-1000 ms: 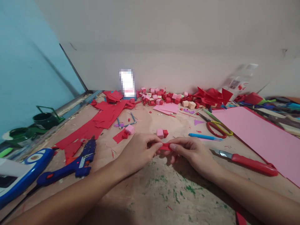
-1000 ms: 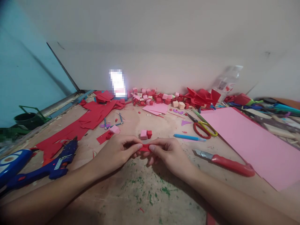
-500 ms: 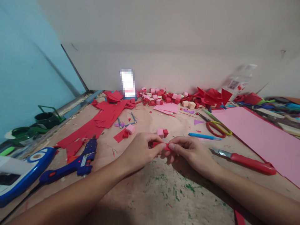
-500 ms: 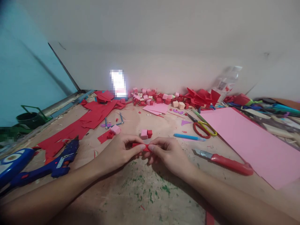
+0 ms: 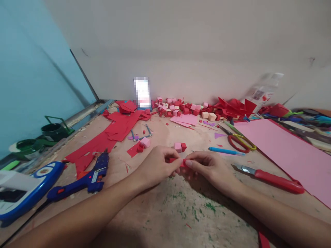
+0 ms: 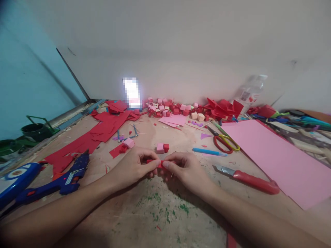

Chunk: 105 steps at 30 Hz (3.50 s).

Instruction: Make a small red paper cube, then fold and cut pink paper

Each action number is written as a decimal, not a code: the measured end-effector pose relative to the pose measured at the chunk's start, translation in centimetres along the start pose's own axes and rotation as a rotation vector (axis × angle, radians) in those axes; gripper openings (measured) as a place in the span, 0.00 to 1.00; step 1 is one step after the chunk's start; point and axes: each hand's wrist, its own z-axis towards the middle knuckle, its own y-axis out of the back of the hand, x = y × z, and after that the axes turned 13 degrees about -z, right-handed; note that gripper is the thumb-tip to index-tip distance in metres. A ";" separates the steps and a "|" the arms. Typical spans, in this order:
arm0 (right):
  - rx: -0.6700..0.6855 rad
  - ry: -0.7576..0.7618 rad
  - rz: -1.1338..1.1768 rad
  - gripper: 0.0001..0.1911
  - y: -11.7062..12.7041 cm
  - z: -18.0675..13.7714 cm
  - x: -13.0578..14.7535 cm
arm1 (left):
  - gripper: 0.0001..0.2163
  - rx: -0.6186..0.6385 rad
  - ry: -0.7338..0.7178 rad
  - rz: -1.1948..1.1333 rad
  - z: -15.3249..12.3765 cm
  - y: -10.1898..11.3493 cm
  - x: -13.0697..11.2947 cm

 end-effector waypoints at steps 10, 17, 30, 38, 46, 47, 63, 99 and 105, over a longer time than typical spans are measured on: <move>-0.007 0.009 0.111 0.20 0.4 -0.1 0.0 | 0.04 0.110 -0.609 0.506 -0.4 0.9 0.2; 0.091 0.016 0.161 0.21 0.5 -0.1 0.0 | 0.05 0.120 -0.727 0.645 -0.3 1.4 0.5; 0.073 0.006 0.150 0.19 0.5 -0.1 0.2 | 0.08 0.118 -0.848 0.842 -0.6 1.6 0.6; 0.032 0.030 0.070 0.21 0.5 -0.1 0.0 | 0.07 0.043 -0.415 0.391 -0.3 0.8 -0.3; -0.024 0.027 0.048 0.13 0.3 -0.2 -0.2 | 0.06 -0.067 -0.270 0.214 -0.4 0.5 -0.4; -0.028 0.033 0.047 0.13 0.3 -0.2 -0.2 | 0.05 -0.065 -0.259 0.197 -0.3 0.5 -0.3; -0.075 0.096 -0.075 0.12 0.1 -0.4 0.2 | 0.11 0.015 -0.058 0.098 -0.1 1.1 -0.3; -0.065 0.042 -0.165 0.15 0.0 -0.5 0.3 | 0.11 -0.025 -0.054 0.100 -0.3 0.6 -0.4; -0.073 0.029 -0.040 0.18 0.1 -0.3 0.0 | 0.12 -0.084 0.034 -0.039 0.1 0.9 -0.3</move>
